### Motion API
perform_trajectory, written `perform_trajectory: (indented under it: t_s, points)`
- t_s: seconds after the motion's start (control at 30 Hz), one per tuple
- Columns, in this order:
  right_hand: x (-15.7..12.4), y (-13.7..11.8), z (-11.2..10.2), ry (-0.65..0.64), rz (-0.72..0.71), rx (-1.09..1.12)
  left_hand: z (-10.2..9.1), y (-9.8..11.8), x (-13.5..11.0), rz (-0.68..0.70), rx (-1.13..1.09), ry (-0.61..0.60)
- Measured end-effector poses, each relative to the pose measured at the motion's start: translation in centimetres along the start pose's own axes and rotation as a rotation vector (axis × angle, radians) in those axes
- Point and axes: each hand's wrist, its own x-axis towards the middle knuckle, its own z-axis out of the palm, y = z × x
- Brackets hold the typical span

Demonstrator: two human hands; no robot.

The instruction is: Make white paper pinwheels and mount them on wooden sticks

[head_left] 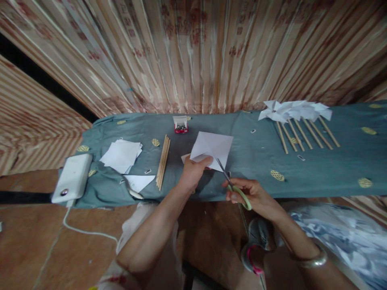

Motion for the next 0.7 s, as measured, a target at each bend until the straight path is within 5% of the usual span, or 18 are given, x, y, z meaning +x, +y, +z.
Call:
perform_trajectory:
  t_s: [0.17, 0.37, 0.47, 0.7]
  points:
    - [-0.9, -0.4, -2.0, -0.026, -0.006, -0.017, -0.8, 0.5, 0.2, 0.051, 0.047, 0.056]
    - [-0.4, -0.8, -3.8, 0.35, -0.193, 0.101, -0.4, -0.4, -1.1, 0.038, 0.28, -0.218]
    - [0.2, -1.0, -3.9, 0.401, -0.187, 0.11, -0.2, -1.1, -1.3, 0.014, 0.328, -0.319]
    - [0.9, -1.0, -2.5, 0.404, -0.149, 0.173, 0.0, -1.1, -1.3, -0.061, 0.212, -0.289]
